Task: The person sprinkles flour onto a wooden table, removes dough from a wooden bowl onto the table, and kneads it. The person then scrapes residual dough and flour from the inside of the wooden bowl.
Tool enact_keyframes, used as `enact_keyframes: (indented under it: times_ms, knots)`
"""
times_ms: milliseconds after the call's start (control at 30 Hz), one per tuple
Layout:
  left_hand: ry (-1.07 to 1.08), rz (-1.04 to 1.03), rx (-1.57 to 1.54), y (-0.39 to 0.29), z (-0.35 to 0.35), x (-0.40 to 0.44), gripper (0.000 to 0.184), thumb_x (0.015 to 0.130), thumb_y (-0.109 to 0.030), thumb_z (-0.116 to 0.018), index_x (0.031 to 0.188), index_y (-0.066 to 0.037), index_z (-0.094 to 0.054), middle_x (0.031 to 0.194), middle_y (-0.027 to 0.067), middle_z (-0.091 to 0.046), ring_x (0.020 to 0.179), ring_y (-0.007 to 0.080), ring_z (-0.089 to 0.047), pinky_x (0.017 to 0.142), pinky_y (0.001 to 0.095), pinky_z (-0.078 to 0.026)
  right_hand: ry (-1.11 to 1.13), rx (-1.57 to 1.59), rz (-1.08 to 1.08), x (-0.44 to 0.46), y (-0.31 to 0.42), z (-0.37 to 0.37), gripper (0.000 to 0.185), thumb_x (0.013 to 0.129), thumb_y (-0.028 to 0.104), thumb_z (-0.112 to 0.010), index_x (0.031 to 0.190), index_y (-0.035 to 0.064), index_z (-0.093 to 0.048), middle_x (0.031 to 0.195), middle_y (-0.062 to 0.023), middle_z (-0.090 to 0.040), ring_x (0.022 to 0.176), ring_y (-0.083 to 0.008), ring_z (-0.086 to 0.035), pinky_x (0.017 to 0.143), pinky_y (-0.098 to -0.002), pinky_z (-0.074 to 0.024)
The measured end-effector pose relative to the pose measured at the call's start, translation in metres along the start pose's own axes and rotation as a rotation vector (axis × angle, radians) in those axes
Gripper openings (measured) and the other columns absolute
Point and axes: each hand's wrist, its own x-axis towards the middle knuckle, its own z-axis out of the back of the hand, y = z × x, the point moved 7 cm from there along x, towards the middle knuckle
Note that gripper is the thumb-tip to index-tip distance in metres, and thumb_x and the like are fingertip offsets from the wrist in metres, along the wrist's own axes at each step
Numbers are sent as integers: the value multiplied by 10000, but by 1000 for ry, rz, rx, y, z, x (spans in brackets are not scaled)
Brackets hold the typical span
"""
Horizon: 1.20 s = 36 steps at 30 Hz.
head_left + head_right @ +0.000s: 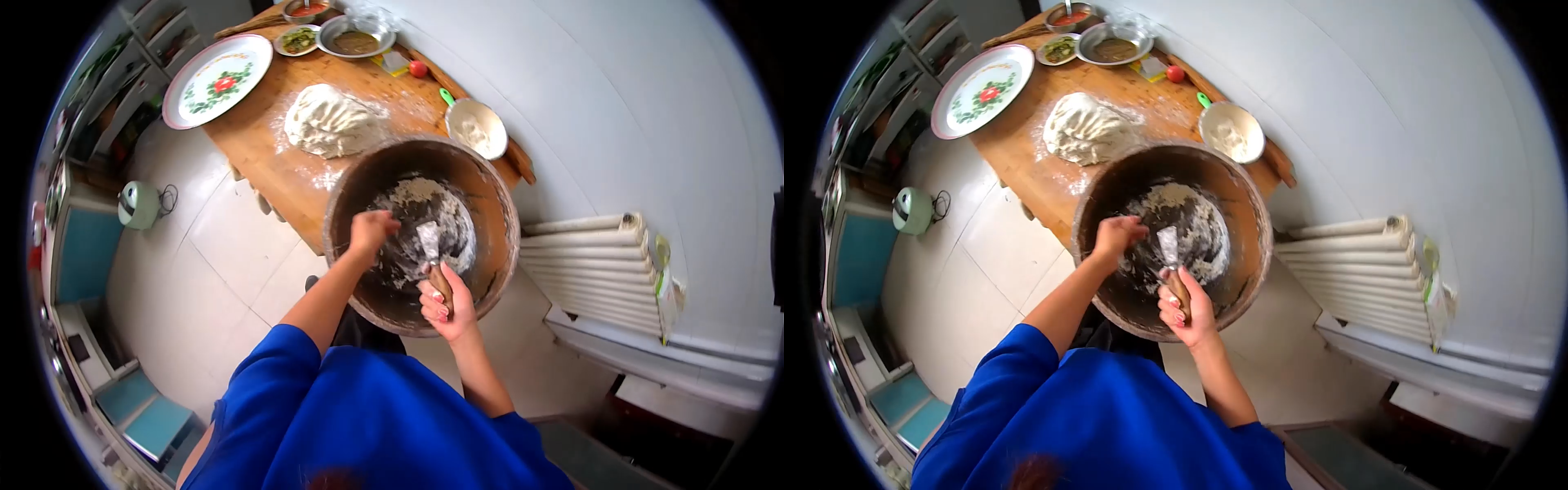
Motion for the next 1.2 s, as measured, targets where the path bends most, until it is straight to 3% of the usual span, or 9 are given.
enact_keyframes:
  times_ms: [100,200,267,333,533,633,800,833,1200]
  knots:
    - [-83,-495,991,-30,-24,-45,784,637,101,-520,1331,-210,-327,1068,293,-524,1017,384,-527,857,412,-436,-532,-822,178,10,25,54,301,900,354,-429,961,78,-532,608,-58,-492,409,-131,-440,356,-237,-332]
    - [165,-518,1444,-41,-34,-52,185,800,-191,-522,864,-92,-664,821,147,-644,739,300,-637,656,378,-496,-874,-1984,445,22,57,97,375,841,371,-495,1038,53,-528,850,-186,-618,746,-348,-600,638,-416,-475]
    - [229,-495,1498,-47,-27,-67,539,821,-542,-435,762,-70,-686,710,91,-654,754,262,-636,856,442,-380,-1040,-1989,233,20,51,95,405,814,374,-507,1061,55,-532,1011,-202,-590,967,-407,-526,812,-472,-416]
    - [265,-684,1607,-47,-18,-78,580,798,-580,-427,1080,-108,-613,1208,122,-511,1170,322,-391,904,595,-247,-1079,-2096,103,22,41,87,410,811,381,-504,1091,85,-545,1029,-193,-588,971,-390,-535,806,-459,-428]
    - [314,-943,1221,-130,77,-122,676,733,-309,-629,1324,-177,-328,1250,126,-424,1173,306,-372,915,506,-312,-1443,-2124,-295,21,32,83,489,796,479,-485,1089,101,-586,1116,-164,-568,1056,-339,-523,866,-427,-420]
    - [271,-808,1055,-176,169,-105,598,759,-272,-612,1273,-101,-359,1215,165,-450,1122,335,-435,915,446,-354,-1549,-2063,483,3,54,44,305,733,301,-582,837,22,-644,908,-230,-600,884,-376,-574,782,-434,-441]
    - [-103,-681,597,-237,344,-73,408,779,-214,-607,1124,-43,-471,952,183,-592,880,312,-577,756,396,-464,-1355,-1923,1226,74,55,-117,209,720,-29,-575,929,-26,-589,886,-169,-615,856,-247,-592,772,-333,-460]
    - [-157,-652,511,-240,374,-60,378,792,-187,-601,1116,-42,-472,919,169,-606,818,284,-600,698,370,-482,-895,-1859,1454,110,52,-138,232,703,-37,-605,934,-13,-597,861,-114,-628,808,-186,-599,742,-297,-471]
    - [-546,-494,402,-388,744,77,264,851,-128,-548,1102,-51,-525,930,111,-619,817,168,-582,749,287,-460,-131,-1696,888,590,-179,-363,271,819,22,-559,1089,17,-559,935,-118,-628,819,-173,-614,737,-263,-494]
